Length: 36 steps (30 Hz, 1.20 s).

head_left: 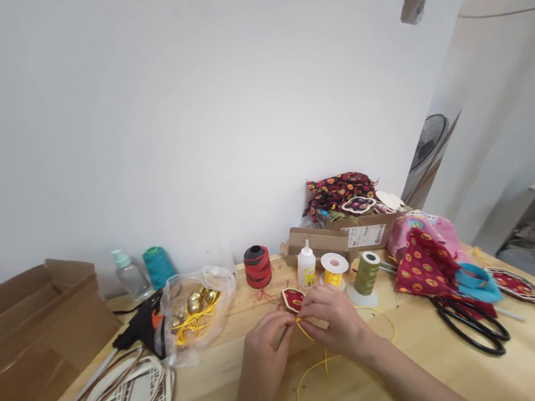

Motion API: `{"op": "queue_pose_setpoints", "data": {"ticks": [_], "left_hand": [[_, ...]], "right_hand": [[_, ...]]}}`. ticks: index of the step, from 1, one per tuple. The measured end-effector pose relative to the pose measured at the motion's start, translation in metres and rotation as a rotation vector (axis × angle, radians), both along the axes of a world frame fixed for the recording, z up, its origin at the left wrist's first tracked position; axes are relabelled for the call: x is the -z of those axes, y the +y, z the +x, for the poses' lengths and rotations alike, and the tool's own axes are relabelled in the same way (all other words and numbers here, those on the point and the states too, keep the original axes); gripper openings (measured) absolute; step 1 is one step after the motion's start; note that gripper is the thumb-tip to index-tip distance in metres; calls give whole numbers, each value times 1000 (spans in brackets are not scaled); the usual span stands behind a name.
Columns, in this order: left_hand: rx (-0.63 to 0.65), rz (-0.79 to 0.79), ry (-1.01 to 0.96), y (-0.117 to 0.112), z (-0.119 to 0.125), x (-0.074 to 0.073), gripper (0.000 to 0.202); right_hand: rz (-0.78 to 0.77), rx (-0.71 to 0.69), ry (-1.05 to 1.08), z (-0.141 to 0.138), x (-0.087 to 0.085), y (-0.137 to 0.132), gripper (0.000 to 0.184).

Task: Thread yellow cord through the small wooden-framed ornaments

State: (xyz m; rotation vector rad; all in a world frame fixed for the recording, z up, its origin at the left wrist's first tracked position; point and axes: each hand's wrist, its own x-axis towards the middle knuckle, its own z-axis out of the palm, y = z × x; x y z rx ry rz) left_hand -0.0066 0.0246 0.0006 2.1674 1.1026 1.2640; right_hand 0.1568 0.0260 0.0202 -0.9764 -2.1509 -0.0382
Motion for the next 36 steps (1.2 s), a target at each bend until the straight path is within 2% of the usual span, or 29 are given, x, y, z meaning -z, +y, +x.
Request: {"op": "queue_pose_setpoints", "data": {"ticks": [6, 12, 18, 22, 25, 29, 31, 33, 36], "left_hand": [[-83, 29, 51, -6, 6, -2, 13], [-144, 185, 127, -8, 5, -1, 14], [-121, 272, 250, -7, 4, -12, 15], [-87, 262, 265, -8, 5, -18, 17], [-88, 138, 154, -9, 7, -14, 17], [-128, -245, -167, -6, 11, 0, 9], [-85, -400, -332, -3, 12, 7, 8], [-30, -481, -430, 0, 11, 11, 7], [8, -511, -444, 4, 9, 14, 8]], "right_hand": [[74, 57, 66, 2, 8, -4, 7], [118, 78, 62, 2, 8, -5, 8], [124, 71, 29, 2, 8, -4, 9], [123, 68, 24, 2, 8, -5, 10], [97, 62, 32, 2, 8, -6, 10], [33, 44, 72, 1, 10, -7, 10], [9, 38, 93, 0, 11, -7, 10], [-2, 34, 115, 0, 12, -6, 9], [-1, 30, 130, 0, 13, -6, 6]]}}
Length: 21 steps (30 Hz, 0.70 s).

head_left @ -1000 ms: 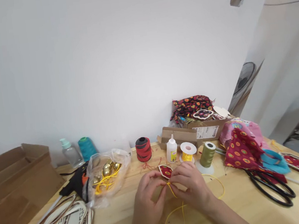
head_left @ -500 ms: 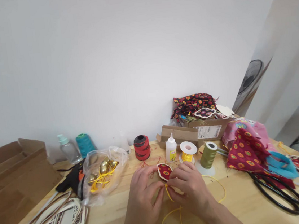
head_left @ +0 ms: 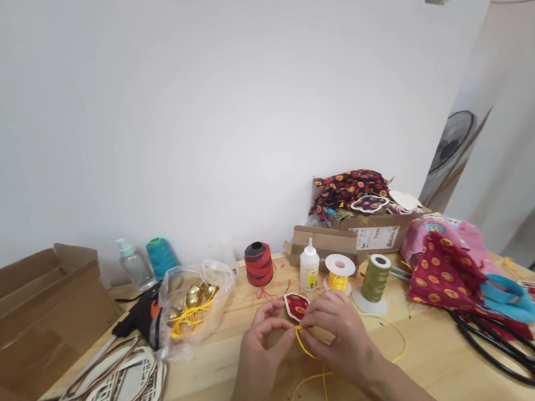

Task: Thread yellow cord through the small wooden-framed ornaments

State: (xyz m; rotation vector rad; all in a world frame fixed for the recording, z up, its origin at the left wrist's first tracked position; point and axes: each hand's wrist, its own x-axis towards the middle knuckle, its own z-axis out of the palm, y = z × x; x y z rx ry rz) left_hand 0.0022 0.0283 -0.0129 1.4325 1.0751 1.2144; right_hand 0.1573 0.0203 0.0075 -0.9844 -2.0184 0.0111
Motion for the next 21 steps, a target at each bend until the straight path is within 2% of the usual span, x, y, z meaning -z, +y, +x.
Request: {"op": "queue_pose_setpoints", "data": {"ticks": [9, 16, 21], "left_hand": [[33, 56, 120, -3, -1, -6, 13], [38, 63, 143, -7, 0, -9, 11], [40, 52, 72, -4, -1, -8, 10]], "right_hand": [[155, 13, -84, -1, -3, -2, 9], [203, 34, -115, -4, -3, -3, 9], [171, 41, -95, -3, 1, -1, 11]]}}
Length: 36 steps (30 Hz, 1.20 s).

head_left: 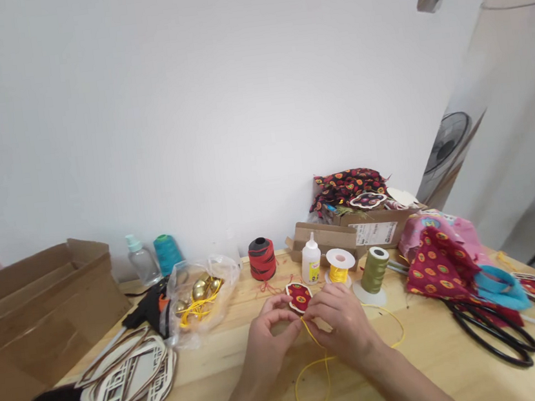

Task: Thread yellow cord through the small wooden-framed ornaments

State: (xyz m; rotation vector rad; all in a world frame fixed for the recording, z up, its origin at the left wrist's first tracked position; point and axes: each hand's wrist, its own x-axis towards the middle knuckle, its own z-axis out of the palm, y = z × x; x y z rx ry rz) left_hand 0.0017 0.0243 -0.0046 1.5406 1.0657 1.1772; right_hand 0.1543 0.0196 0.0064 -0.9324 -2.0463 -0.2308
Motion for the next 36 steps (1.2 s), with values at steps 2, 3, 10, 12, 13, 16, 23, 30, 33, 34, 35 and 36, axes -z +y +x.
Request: {"op": "queue_pose_setpoints", "data": {"ticks": [2, 3, 10, 12, 13, 16, 23, 30, 33, 34, 35, 36], "left_hand": [[-1, -28, -46, 2, -1, 1, 10], [-3, -43, -67, 3, -2, 2, 10], [56, -66, -100, 4, -2, 3, 9], [69, -56, -78, 3, -2, 3, 10], [75, -50, -69, 3, -2, 4, 9], [82, -28, -34, 2, -1, 4, 10], [-4, -40, 3, 2, 0, 1, 8], [-9, -18, 22, 2, 0, 0, 10], [31, -34, -3, 2, 0, -1, 11], [45, -38, -13, 2, 0, -1, 11], [59, -44, -22, 2, 0, 0, 10], [70, -52, -31, 2, 1, 0, 10]], "right_hand": [[-15, 15, 48, 1, 1, 1, 11], [-18, 21, 71, 1, 1, 1, 11], [-17, -14, 32, 1, 1, 0, 7], [-4, -8, 1, 1, 0, 0, 8], [4, -4, -17, 1, 0, 0, 8], [36, 14, -53, 0, -1, -1, 11], [-120, 15, 127, -2, 5, 0, 10], [-315, -83, 321, -5, 6, 1, 10], [-243, -53, 243, -4, 6, 1, 9], [-205, -42, 196, -3, 6, 1, 9], [-168, -35, 144, -2, 6, 1, 9], [-132, -31, 94, -1, 5, 1, 8]]}}
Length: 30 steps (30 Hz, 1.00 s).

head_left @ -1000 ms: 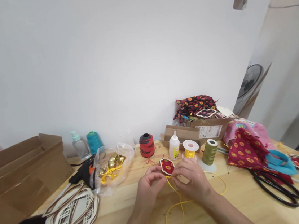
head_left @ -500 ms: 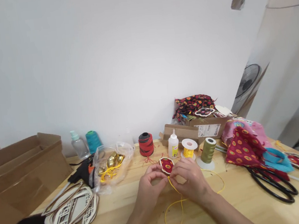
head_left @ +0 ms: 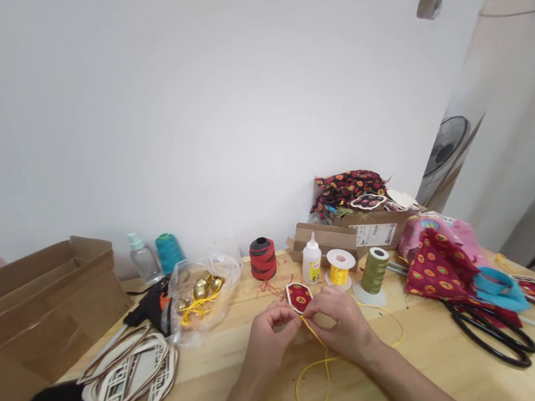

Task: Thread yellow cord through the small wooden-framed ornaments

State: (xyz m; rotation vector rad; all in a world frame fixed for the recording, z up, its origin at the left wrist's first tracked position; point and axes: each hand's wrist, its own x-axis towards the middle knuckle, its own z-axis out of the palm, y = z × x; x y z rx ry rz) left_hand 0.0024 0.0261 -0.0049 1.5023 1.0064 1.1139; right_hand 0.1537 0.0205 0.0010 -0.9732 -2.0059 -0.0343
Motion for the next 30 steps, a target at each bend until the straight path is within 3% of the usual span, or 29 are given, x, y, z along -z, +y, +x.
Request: {"op": "queue_pose_setpoints", "data": {"ticks": [7, 20, 26, 30], "left_hand": [[38, -152, -36, -1, 3, 3, 15], [61, -178, -27, 1, 1, 4, 18], [60, -185, -45, 5, -1, 8, 17], [47, -186, -43, 4, -1, 7, 16]], "right_hand": [[124, 1, -131, 6, -4, -2, 7], [219, 11, -317, 5, -3, -3, 14], [119, 49, -85, 6, -3, -2, 8], [109, 31, -103, 5, -5, -2, 9]]}}
